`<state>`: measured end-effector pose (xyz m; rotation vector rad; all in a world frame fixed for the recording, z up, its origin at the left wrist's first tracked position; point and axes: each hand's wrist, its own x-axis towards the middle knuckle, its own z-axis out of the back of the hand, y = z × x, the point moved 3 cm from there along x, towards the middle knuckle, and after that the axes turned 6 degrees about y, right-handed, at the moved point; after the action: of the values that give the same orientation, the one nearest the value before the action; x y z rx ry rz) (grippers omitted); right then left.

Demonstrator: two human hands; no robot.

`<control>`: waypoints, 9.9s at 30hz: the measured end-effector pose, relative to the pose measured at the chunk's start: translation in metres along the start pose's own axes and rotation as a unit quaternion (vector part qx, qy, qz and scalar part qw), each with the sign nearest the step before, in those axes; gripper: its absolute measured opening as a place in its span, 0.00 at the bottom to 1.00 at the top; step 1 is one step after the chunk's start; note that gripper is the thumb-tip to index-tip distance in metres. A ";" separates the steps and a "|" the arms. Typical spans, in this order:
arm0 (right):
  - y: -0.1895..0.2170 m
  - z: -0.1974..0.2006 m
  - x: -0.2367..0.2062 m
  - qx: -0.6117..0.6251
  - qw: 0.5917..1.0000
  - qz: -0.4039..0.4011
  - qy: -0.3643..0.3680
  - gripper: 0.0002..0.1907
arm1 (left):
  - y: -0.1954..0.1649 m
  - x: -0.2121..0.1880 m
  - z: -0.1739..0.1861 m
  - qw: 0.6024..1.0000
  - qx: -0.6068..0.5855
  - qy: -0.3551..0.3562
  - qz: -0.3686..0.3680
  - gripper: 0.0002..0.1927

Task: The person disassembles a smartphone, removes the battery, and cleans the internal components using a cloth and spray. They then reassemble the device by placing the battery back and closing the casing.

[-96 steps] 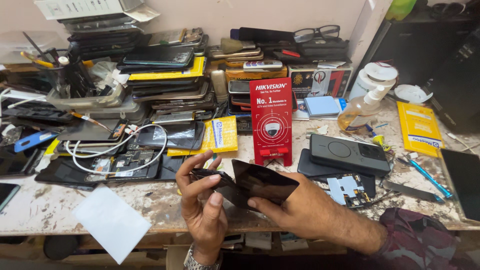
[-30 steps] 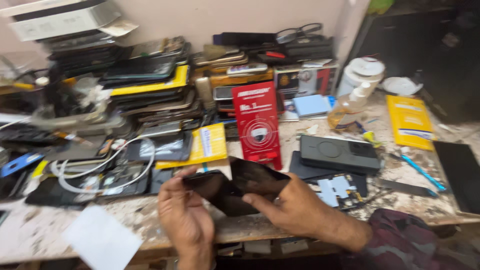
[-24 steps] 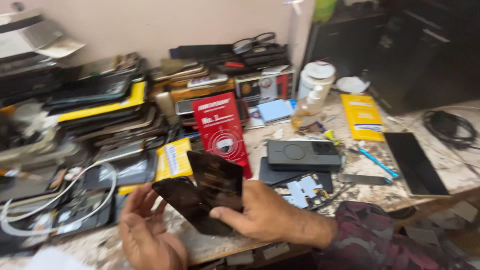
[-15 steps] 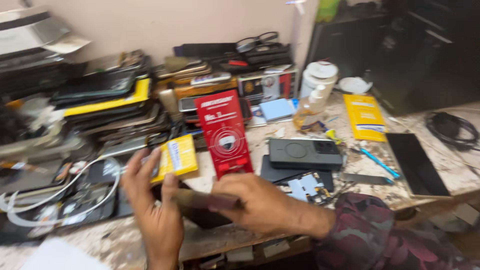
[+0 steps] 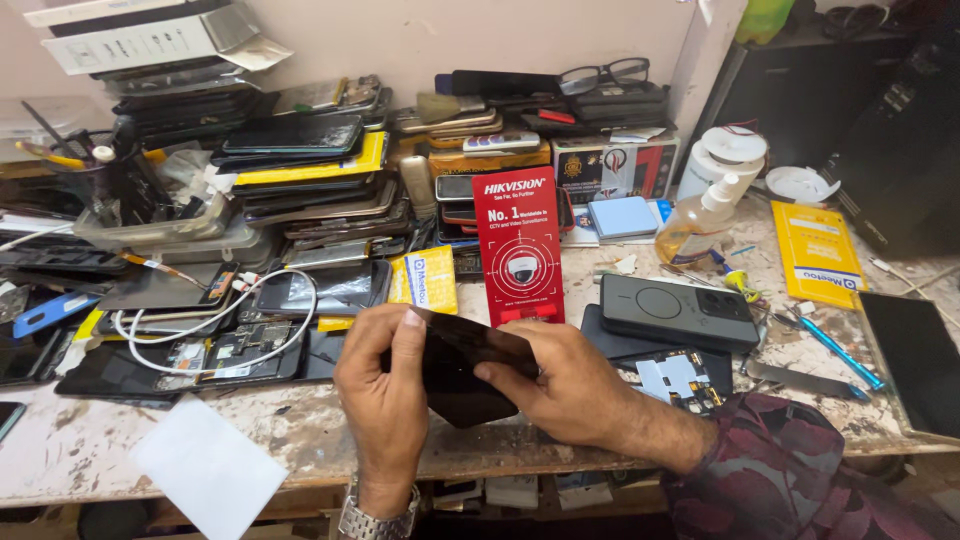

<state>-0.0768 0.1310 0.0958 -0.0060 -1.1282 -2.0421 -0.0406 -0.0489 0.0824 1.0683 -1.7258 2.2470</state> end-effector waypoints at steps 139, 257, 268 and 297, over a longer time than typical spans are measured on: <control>0.043 0.056 0.045 -0.208 0.944 0.168 0.191 0.43 | 0.008 0.034 0.007 0.997 -0.004 -0.033 0.071 0.11; 0.017 -0.007 -0.012 -0.094 0.987 0.053 0.119 0.11 | -0.033 0.004 0.013 0.984 -0.029 0.172 -0.047 0.05; 0.001 -0.016 -0.015 -0.105 0.987 0.022 0.119 0.11 | -0.027 0.009 0.010 0.985 -0.027 0.161 -0.055 0.04; -0.041 -0.054 -0.055 -0.148 0.986 0.067 0.048 0.31 | -0.029 -0.038 0.011 0.996 0.064 -0.031 -0.061 0.53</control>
<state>-0.0465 0.1386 0.0142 -0.1267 -0.7387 -2.0471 0.0066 -0.0368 0.0842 1.2467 -1.5113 2.2976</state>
